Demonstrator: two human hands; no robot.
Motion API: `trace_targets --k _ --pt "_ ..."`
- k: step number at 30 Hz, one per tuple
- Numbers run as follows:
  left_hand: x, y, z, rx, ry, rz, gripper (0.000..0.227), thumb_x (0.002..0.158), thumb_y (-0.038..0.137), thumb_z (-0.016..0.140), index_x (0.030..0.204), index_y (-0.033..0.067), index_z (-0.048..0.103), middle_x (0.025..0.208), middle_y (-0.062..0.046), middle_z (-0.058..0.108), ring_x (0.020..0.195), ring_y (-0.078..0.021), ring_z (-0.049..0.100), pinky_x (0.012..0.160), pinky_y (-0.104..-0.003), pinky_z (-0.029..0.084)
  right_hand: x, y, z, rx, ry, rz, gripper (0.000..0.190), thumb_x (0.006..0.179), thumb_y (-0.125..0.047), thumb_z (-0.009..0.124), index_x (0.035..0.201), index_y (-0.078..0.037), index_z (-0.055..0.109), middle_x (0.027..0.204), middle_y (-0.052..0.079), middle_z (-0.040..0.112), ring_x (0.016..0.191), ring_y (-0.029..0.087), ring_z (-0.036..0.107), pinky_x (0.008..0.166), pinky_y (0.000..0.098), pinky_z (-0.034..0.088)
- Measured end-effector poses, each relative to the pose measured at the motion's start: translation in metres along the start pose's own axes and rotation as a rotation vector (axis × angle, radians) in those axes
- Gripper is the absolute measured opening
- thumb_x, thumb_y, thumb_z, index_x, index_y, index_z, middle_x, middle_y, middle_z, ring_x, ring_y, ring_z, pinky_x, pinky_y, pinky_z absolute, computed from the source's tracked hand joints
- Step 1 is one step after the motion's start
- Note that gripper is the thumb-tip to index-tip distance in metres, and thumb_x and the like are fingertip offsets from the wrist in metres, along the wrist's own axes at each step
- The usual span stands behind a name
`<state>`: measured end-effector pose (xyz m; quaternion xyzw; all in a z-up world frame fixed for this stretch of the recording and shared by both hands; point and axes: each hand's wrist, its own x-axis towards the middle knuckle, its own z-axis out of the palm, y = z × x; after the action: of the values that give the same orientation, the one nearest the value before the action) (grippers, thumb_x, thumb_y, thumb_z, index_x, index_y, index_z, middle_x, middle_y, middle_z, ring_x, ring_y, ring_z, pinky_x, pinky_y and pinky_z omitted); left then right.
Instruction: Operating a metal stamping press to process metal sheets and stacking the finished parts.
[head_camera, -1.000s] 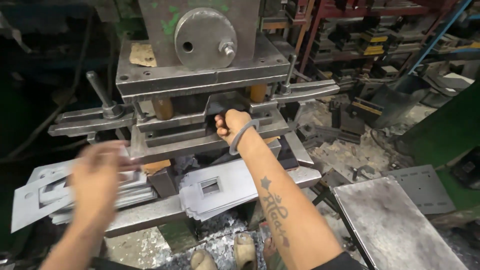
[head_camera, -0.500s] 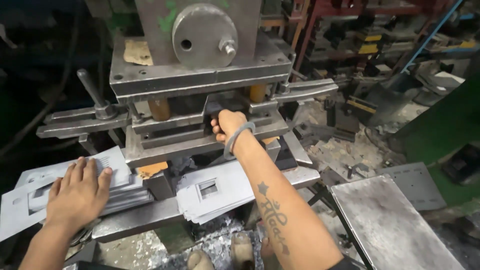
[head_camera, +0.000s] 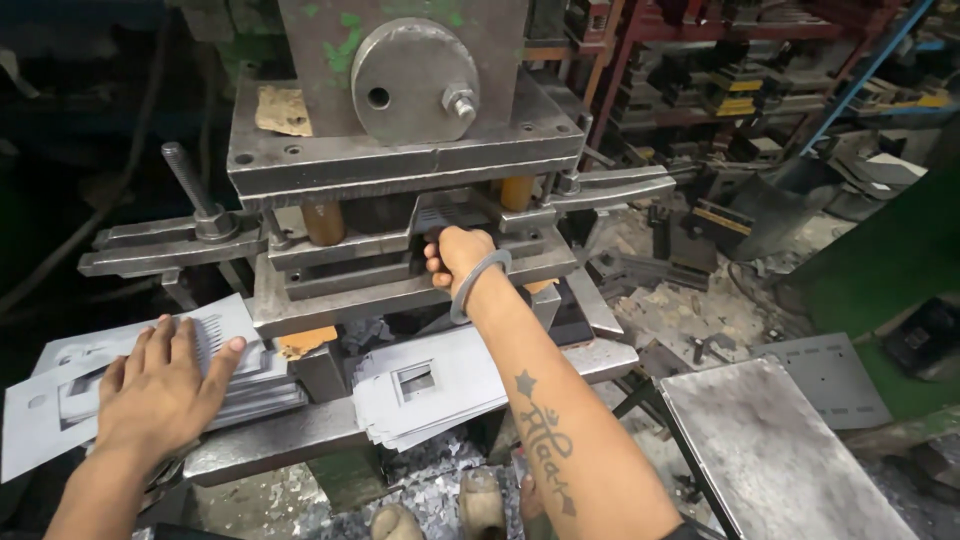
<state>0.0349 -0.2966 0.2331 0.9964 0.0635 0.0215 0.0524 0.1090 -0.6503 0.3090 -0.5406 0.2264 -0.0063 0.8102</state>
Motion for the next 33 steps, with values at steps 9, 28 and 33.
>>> trace_targets --k 9,28,33 --pt "-0.001 0.0 0.002 -0.015 -0.008 -0.012 0.096 0.091 0.078 0.017 0.159 0.0118 0.029 0.17 -0.011 0.023 0.159 -0.0267 0.015 0.122 -0.056 0.017 -0.014 -0.006 -0.001 0.015 -0.014 0.018 0.019 0.092 0.0 0.045 0.086 0.004 0.063 0.068 0.01 0.058 0.046 0.011 0.044 0.033 0.0228 0.023" --pt "0.004 -0.006 0.01 0.113 0.022 0.054 0.125 0.074 0.099 0.027 0.158 0.007 0.028 0.167 -0.016 0.028 0.159 -0.0294 0.018 0.121 -0.059 0.018 -0.02 -0.007 0.002 -0.015 0.016 -0.009 0.013 0.091 0.001 0.051 0.084 0.005 0.062 0.068 0.01 0.059 0.045 0.011 0.046 0.032 0.0226 0.026" --pt "0.003 -0.004 0.009 0.125 0.01 0.038 0.126 0.073 0.1 0.026 0.159 0.0084 0.028 0.168 -0.015 0.027 0.159 -0.0292 0.018 0.121 -0.059 0.018 -0.024 -0.008 0.001 -0.017 0.009 -0.005 0.014 0.092 0.001 0.05 0.089 0.006 0.064 0.069 0.01 0.059 0.046 0.011 0.047 0.033 0.0224 0.027"
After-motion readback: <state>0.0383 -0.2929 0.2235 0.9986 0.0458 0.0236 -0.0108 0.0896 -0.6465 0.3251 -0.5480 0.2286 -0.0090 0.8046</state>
